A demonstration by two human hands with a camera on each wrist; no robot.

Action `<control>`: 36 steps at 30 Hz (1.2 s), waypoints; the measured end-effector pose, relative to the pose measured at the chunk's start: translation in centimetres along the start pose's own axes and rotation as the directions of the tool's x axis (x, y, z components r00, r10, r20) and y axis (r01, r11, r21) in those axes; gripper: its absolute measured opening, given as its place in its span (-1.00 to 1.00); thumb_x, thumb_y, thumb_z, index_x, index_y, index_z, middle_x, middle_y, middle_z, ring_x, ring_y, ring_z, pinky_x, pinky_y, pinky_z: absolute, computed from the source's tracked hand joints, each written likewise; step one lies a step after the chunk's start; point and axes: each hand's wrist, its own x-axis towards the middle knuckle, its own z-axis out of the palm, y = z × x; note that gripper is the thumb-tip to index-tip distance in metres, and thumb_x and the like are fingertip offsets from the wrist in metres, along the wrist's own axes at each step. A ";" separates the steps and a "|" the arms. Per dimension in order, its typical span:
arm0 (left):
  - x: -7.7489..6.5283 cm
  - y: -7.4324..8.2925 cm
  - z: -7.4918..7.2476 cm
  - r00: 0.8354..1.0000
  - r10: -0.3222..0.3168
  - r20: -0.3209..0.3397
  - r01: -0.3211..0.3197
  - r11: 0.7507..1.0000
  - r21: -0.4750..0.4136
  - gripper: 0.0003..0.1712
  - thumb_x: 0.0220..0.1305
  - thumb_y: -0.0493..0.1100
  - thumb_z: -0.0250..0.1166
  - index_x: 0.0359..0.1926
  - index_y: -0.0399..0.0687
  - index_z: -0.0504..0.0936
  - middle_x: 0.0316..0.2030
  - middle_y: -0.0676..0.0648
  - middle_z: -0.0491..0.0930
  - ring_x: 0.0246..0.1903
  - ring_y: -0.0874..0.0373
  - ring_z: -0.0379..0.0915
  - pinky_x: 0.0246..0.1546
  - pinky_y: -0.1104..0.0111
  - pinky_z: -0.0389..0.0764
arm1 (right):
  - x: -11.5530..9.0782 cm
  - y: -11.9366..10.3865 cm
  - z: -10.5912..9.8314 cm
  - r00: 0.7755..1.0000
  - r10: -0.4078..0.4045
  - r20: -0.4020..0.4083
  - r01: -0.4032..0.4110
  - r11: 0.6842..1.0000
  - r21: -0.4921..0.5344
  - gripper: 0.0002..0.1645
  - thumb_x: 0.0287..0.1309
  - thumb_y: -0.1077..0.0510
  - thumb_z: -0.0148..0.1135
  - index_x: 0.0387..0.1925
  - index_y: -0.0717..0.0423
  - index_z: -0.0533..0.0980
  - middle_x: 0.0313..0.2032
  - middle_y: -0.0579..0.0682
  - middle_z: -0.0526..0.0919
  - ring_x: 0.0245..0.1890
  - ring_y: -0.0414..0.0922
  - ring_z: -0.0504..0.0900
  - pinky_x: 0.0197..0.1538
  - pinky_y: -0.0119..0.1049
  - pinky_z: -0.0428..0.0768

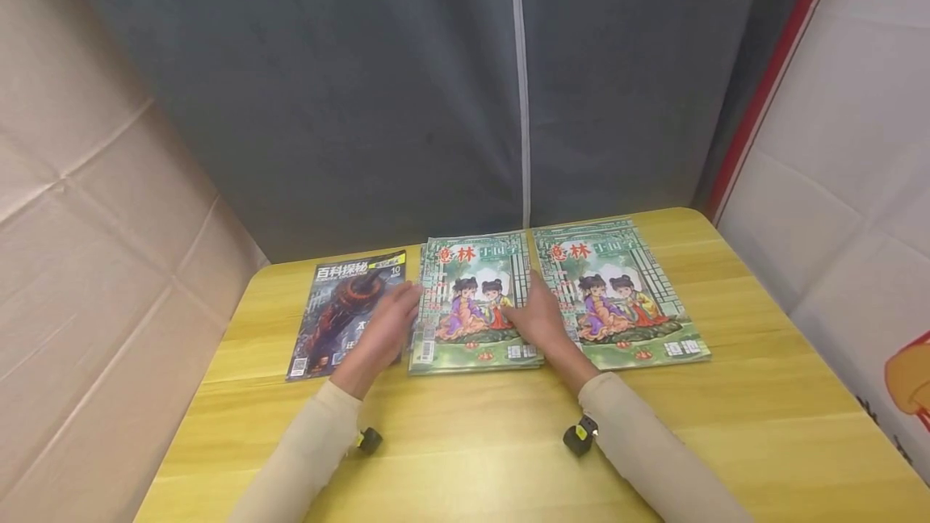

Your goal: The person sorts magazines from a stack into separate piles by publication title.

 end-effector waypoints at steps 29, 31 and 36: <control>2.1 2.1 2.0 0.980 -0.060 0.191 0.052 0.998 0.047 -0.16 0.46 -0.37 0.18 0.64 -0.05 0.06 0.43 -0.34 0.35 -0.03 0.02 0.63 -0.13 0.20 0.79 | 0.9 -0.3 -4.0 0.997 0.066 0.033 -0.073 0.948 0.310 -0.29 0.59 0.19 -0.03 0.65 0.15 0.13 0.56 0.37 0.24 0.46 0.25 0.38 0.10 -0.10 0.65; 2.1 2.1 2.5 0.978 -0.049 0.201 0.042 0.998 0.035 -0.17 0.45 -0.38 0.17 0.64 -0.09 0.07 0.42 -0.34 0.38 -0.02 0.02 0.63 -0.13 0.20 0.79 | 0.8 0.0 -4.9 0.996 0.076 0.053 -0.088 0.944 0.317 -0.28 0.59 0.17 -0.03 0.66 0.09 0.11 0.56 0.38 0.24 0.20 0.14 0.56 -0.21 -0.23 0.59; 1.8 2.1 4.2 0.980 -0.035 0.197 0.039 0.999 -0.015 -0.18 0.42 -0.43 0.14 0.61 -0.15 0.08 0.41 -0.38 0.39 -0.02 0.02 0.58 -0.18 0.25 0.75 | 0.5 0.7 -7.0 0.993 0.090 0.080 -0.112 0.936 0.333 -0.25 0.60 0.15 -0.06 0.69 -0.01 0.05 0.53 0.36 0.29 -0.48 -0.26 0.37 -0.52 -0.33 0.37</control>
